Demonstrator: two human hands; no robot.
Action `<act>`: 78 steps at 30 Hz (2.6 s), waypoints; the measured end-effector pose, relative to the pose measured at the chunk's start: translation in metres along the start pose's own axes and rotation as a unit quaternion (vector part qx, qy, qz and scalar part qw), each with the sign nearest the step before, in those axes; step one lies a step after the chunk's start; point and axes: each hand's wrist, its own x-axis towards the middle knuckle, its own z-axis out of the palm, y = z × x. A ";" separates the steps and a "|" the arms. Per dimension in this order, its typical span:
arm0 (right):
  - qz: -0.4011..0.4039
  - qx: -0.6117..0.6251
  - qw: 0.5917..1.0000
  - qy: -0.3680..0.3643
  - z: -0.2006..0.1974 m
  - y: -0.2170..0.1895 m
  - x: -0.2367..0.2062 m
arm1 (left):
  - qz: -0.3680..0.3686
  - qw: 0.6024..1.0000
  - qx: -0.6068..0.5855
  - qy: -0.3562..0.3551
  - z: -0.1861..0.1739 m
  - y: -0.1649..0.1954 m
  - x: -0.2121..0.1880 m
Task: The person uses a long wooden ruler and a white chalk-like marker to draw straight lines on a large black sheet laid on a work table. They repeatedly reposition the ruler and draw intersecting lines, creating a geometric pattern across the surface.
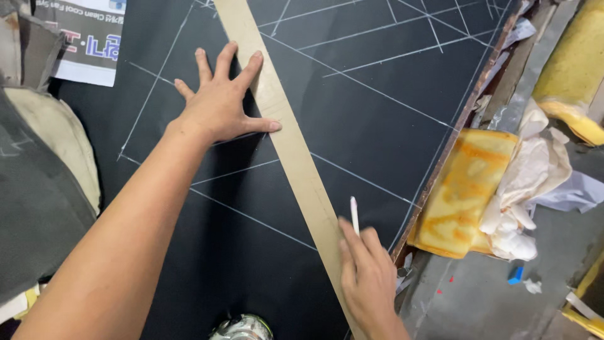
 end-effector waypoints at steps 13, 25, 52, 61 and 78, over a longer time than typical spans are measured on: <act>-0.051 0.056 0.997 -0.013 0.002 -0.031 0.086 | 0.006 0.999 -0.013 0.033 -0.001 0.008 -0.008; -0.149 -0.010 0.989 0.024 0.035 -0.055 0.179 | -0.024 1.000 -0.013 0.008 -0.011 0.016 -0.012; -0.162 -0.068 0.984 -0.021 -0.007 -0.027 0.120 | -0.009 1.000 0.000 0.019 -0.003 0.009 -0.007; -0.112 0.038 0.993 0.015 -0.011 -0.008 0.086 | 0.002 1.000 0.001 0.009 0.001 0.003 -0.005; 0.053 0.047 0.997 0.025 -0.002 0.171 -0.142 | -0.027 0.913 -0.211 0.348 0.103 0.049 -0.122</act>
